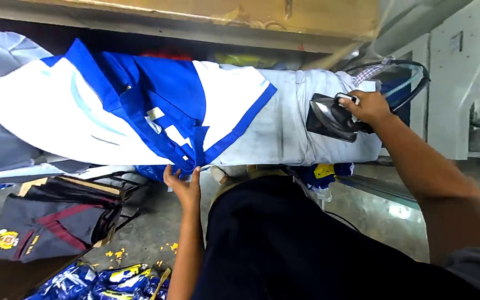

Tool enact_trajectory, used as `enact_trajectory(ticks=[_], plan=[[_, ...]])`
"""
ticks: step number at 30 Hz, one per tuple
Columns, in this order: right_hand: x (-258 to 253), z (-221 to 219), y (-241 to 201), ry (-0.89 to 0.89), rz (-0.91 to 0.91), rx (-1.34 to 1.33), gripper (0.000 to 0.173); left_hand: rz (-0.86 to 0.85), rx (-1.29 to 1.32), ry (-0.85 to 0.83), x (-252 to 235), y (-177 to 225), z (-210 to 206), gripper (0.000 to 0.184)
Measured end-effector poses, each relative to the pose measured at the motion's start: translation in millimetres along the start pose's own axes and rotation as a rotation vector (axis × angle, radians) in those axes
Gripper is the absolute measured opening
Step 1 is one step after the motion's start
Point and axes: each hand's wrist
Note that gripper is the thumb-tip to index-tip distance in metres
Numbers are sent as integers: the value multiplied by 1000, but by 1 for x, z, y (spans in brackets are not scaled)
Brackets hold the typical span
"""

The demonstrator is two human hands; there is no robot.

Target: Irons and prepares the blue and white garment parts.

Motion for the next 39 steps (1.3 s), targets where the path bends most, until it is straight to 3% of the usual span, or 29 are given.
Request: enact_trajectory(ticks=[3, 7, 9, 11, 13, 15, 21, 26, 29, 31, 34, 39], plan=[[-8, -2, 1, -22, 3, 2, 63, 160, 270, 33, 0, -2, -12, 102], [-6, 3, -14, 63, 106, 36, 61, 191, 511, -22, -2, -15, -30, 93], [-10, 1, -39, 197, 166, -44, 53, 205, 594, -8, -1, -15, -38, 79], [-22, -10, -77, 241, 181, -182, 46, 258, 666, 67, 0, -12, -46, 52], [-46, -30, -117, 182, 177, -289, 44, 316, 762, 142, -1, -11, -52, 35], [-73, -49, -150, 64, 127, -292, 48, 344, 837, 189, -2, -11, -58, 31], [-122, -85, -194, -13, -54, -228, 50, 304, 854, 245, -1, -13, -72, 27], [-113, -74, -197, -75, -79, -332, 44, 370, 801, 213, -4, -7, -73, 25], [-100, -67, -199, -83, -44, -530, 40, 357, 805, 256, -10, -7, -74, 17], [-89, -67, -198, -62, 21, -649, 46, 330, 845, 315, -13, -3, -69, 16], [-54, -67, -199, -43, 253, -652, 67, 272, 863, 406, -16, 6, -45, 23], [18, -96, -207, -74, 699, -440, 35, 144, 772, 584, -20, 4, 30, 20]])
Point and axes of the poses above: each hand's wrist, its own x-axis away from the middle knuckle, its own z-axis out of the back of the hand, y = z × x, and after that the axes turned 7 degrees about -y, right-handed
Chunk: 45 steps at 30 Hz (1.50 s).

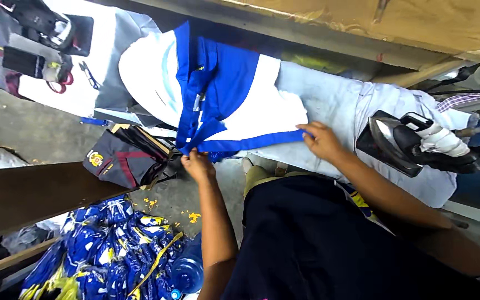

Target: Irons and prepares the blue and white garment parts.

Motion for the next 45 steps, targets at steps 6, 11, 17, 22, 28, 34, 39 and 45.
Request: enact_trajectory(ticks=[6, 11, 17, 22, 28, 34, 39, 45], plan=[[17, -47, -57, -315, 155, 69, 40, -191, -85, 91, -29, 65, 68, 19], [-6, -71, -110, -434, 471, 216, 17, -242, -33, 152, -35, 101, 118, 16], [-39, -99, -194, -738, 616, 8, 18, -244, 111, 239, -48, 132, 182, 12], [-52, -126, -254, -864, 668, -150, 18, -324, 1, 387, -58, 172, 226, 15], [-74, -105, -278, -626, 522, -437, 25, -458, -40, 257, -111, 236, 213, 23], [-48, -71, -236, -53, 418, -781, 21, -575, -103, -137, -181, 276, 41, 15], [8, -42, -154, 425, 63, -1073, 19, -429, -216, -645, -149, 213, -183, 18], [24, -72, -9, 726, -643, -1343, 32, -181, -732, -1264, -75, 50, -322, 50]])
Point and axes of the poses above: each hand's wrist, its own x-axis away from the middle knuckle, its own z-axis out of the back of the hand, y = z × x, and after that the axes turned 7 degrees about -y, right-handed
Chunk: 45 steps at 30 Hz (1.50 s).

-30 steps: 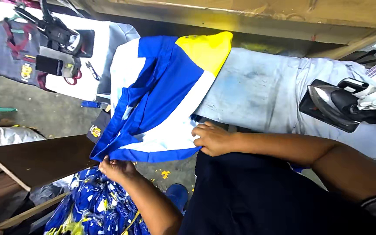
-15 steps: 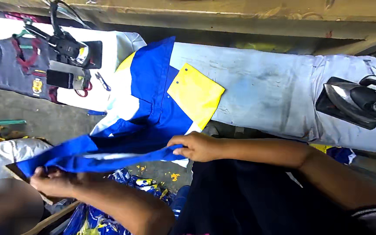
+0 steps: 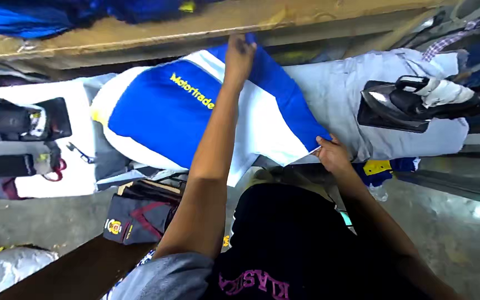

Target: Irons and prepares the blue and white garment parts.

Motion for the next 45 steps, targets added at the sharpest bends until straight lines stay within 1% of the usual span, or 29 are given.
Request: enact_trajectory(ticks=[2, 5, 9, 11, 13, 16, 18, 20, 21, 24, 28, 30, 31, 33, 35, 36, 37, 39, 40, 42, 44, 45], plan=[[-24, 18, 14, 65, -88, 5, 36, -80, -210, -93, -4, 1, -19, 48], [-28, 24, 13, 43, -148, 65, 33, -225, -513, -266, 8, 1, -34, 35], [-22, 25, -1, 2, -193, 335, 29, -455, -771, -462, -4, -19, -67, 34], [-20, 29, -3, -10, -175, 475, 29, -508, -884, -545, -14, -22, -88, 33], [-20, 34, -1, -10, -105, 579, 32, -507, -975, -602, -29, -21, -105, 33], [-19, 40, 6, 1, 42, 674, 39, -439, -1096, -591, -56, -27, -116, 39], [-15, 45, 12, -25, 178, 785, 40, -416, -1149, -550, -72, -37, -115, 47], [-12, 51, 19, -61, 338, 925, 39, -454, -1173, -484, -83, -51, -114, 52], [-12, 52, 21, -72, 379, 986, 38, -486, -1183, -454, -87, -56, -114, 54], [-9, 51, 17, -56, 353, 1070, 35, -527, -1206, -424, -93, -62, -118, 56], [-12, 52, 7, -23, 254, 1115, 37, -563, -1169, -348, -97, -59, -127, 60], [-15, 54, 4, -45, 176, 1177, 38, -557, -1157, -313, -95, -60, -133, 58], [-16, 54, 2, -61, 141, 1211, 38, -552, -1130, -287, -89, -59, -136, 55], [-16, 54, -4, -88, 105, 1288, 38, -527, -997, -206, -64, -47, -141, 42], [-15, 54, -9, -93, 83, 1347, 39, -492, -841, -146, -14, -27, -144, 33], [-15, 56, -9, -85, 108, 1369, 38, -453, -788, -182, 18, -20, -145, 31], [-15, 60, -7, -77, 137, 1387, 38, -400, -750, -269, 52, -19, -148, 31], [-14, 68, -4, -89, 168, 1414, 38, -340, -679, -457, 116, -36, -164, 28], [-13, 72, -5, -113, 164, 1431, 40, -328, -665, -521, 140, -49, -175, 28], [-9, 75, -15, -198, 101, 1467, 43, -332, -690, -557, 167, -72, -193, 33], [0, 75, -39, -259, 25, 1467, 39, -364, -734, -508, 177, -84, -205, 33], [4, 77, -55, -248, 29, 1450, 35, -374, -751, -479, 179, -85, -208, 32]])
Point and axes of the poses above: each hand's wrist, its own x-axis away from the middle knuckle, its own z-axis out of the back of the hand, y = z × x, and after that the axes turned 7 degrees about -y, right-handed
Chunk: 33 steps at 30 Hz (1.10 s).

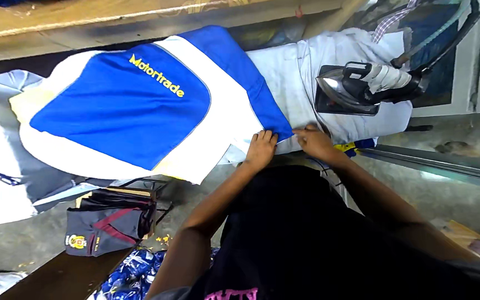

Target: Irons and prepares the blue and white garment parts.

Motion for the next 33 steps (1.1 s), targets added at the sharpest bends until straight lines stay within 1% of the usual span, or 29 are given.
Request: enact_trajectory(ticks=[1, 3, 5, 6, 7, 8, 10, 11, 13, 15, 18, 21, 23, 26, 29, 31, 33], plan=[[4, 18, 2, 46, 9, 2, 34, 14, -16, 4, 0, 1, 0, 30], [6, 57, 13, 263, 44, 78, 36, 31, -27, 8, 1, 2, -1, 30], [9, 102, 23, 451, 39, 181, 41, 8, -45, 45, 2, 1, -7, 31], [9, 125, 29, 491, 41, 233, 44, 0, -60, 65, 2, 2, -11, 31], [8, 145, 37, 475, 46, 268, 50, -1, -71, 76, 3, 4, -13, 30], [6, 161, 45, 412, 30, 284, 56, 3, -80, 82, 3, 6, -14, 29], [-7, 185, 63, 221, -4, 306, 62, 15, -107, 98, 4, 10, -15, 27], [-15, 193, 72, 139, 10, 300, 61, 17, -122, 100, 4, 12, -16, 27], [-27, 205, 81, 49, 89, 234, 54, 17, -134, 87, 4, 16, -16, 28], [-37, 210, 87, 23, 154, 186, 51, 40, -142, 49, 3, 21, -15, 30], [-49, 204, 93, 32, 194, 226, 50, 98, -170, 9, 2, 31, -12, 33], [-48, 200, 89, 69, 179, 296, 51, 146, -147, -7, -4, 34, -9, 32], [-44, 195, 84, 104, 144, 302, 53, 147, -128, 13, -7, 32, -8, 28], [-35, 184, 58, 145, 89, 269, 57, 118, -107, 54, 0, 39, -2, 27], [-20, 164, 18, 133, 87, 244, 56, 95, -101, 64, 11, 41, -6, 27], [-15, 149, -12, 103, 99, 226, 55, 112, -105, 31, 12, 40, -12, 30], [-17, 132, -38, 76, 123, 221, 56, 140, -114, -54, 10, 41, -15, 36]])
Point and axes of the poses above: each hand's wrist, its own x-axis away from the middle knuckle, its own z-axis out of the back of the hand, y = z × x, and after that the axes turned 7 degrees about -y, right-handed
